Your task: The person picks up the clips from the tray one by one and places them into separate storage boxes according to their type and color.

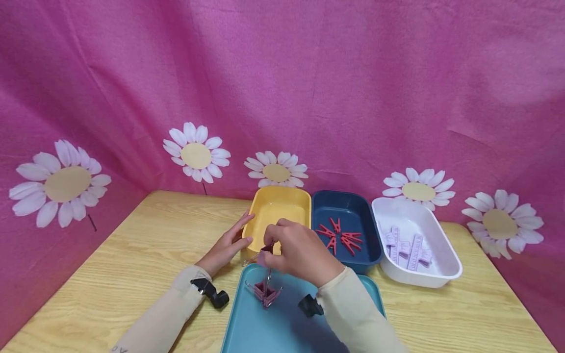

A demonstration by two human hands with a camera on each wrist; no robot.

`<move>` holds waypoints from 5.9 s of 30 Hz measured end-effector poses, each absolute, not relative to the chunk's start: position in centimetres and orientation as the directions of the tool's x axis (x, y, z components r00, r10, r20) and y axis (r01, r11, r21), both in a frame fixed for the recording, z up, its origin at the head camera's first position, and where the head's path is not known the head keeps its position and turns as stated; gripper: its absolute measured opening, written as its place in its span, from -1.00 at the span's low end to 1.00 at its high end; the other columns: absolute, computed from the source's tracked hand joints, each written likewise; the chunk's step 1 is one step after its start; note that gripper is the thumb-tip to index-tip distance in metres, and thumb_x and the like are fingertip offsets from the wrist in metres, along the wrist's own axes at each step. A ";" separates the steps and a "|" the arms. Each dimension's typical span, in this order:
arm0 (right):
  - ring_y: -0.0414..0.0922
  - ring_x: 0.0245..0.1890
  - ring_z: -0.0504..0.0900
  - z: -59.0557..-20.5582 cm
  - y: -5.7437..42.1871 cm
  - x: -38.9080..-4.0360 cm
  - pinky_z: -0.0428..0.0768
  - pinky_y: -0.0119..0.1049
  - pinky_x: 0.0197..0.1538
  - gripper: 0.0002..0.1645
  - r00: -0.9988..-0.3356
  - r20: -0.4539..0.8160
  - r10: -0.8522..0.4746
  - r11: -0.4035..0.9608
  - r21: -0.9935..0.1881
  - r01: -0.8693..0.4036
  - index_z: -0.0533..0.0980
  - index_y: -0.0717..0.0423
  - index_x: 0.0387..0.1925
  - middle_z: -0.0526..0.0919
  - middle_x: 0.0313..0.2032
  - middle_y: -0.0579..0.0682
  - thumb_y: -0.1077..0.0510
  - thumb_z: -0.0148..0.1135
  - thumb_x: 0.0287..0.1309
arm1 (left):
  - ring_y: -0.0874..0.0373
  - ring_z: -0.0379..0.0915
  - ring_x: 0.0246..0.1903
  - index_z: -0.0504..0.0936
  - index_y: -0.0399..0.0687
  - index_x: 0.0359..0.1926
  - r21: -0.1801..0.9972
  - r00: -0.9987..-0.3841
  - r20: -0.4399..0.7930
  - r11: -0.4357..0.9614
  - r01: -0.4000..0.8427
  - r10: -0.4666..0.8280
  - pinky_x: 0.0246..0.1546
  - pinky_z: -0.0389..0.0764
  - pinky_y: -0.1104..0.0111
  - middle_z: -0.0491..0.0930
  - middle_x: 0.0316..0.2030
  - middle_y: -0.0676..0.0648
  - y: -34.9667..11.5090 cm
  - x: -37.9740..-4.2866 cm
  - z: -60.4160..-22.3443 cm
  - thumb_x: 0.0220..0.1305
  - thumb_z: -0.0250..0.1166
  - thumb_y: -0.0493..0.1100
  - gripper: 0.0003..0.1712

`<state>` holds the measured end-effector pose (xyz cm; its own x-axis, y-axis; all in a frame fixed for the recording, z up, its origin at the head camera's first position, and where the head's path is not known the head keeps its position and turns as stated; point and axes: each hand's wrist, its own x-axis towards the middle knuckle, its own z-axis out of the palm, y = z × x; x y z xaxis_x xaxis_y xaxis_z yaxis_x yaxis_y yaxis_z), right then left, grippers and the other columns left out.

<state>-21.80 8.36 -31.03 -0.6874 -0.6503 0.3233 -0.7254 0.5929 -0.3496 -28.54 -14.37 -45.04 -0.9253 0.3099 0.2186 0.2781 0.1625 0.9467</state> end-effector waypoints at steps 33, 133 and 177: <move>-0.22 -0.47 0.45 -32.7 7.2 -29.0 0.52 -0.37 -0.46 -0.74 -0.764 0.261 -0.590 0.695 -0.316 -0.645 0.62 -0.05 -0.37 0.50 -0.43 -0.19 -0.06 0.49 -0.04 | -0.11 -0.06 0.43 0.07 -0.05 0.49 0.951 -0.913 0.190 0.164 0.263 0.360 0.37 0.14 0.15 -0.27 0.52 -0.08 -14.4 -26.6 -41.9 0.43 0.11 -0.15 -0.30; -0.15 -0.37 0.56 -36.2 7.9 -30.8 0.65 -0.29 -0.26 -0.72 -0.849 0.007 -0.528 0.779 -0.395 -0.488 0.60 0.14 -0.17 0.64 -0.34 -0.05 0.20 0.43 0.04 | -0.07 -0.05 0.43 0.06 -0.05 0.50 0.956 -0.916 0.177 0.158 0.247 0.359 0.37 0.14 0.16 -0.26 0.52 -0.08 -14.6 -26.6 -42.0 0.42 0.12 -0.17 -0.29; -0.13 -0.39 0.51 -33.8 10.1 -27.7 0.57 -0.39 -0.41 -0.71 -0.859 0.142 -0.492 0.760 -0.411 -0.503 0.61 0.10 -0.16 0.60 -0.41 -0.07 0.11 0.42 0.06 | -0.10 -0.09 0.44 0.05 -0.05 0.50 0.949 -0.916 0.173 0.189 0.254 0.362 0.37 0.13 0.16 -0.27 0.52 -0.07 -14.6 -26.6 -41.7 0.42 0.11 -0.16 -0.28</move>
<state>-27.71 10.05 -33.78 -0.8593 -0.4916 0.1416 -0.5028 0.7605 -0.4110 -26.55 -14.57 -41.66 -0.9160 0.3620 0.1728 0.2538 0.1892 0.9486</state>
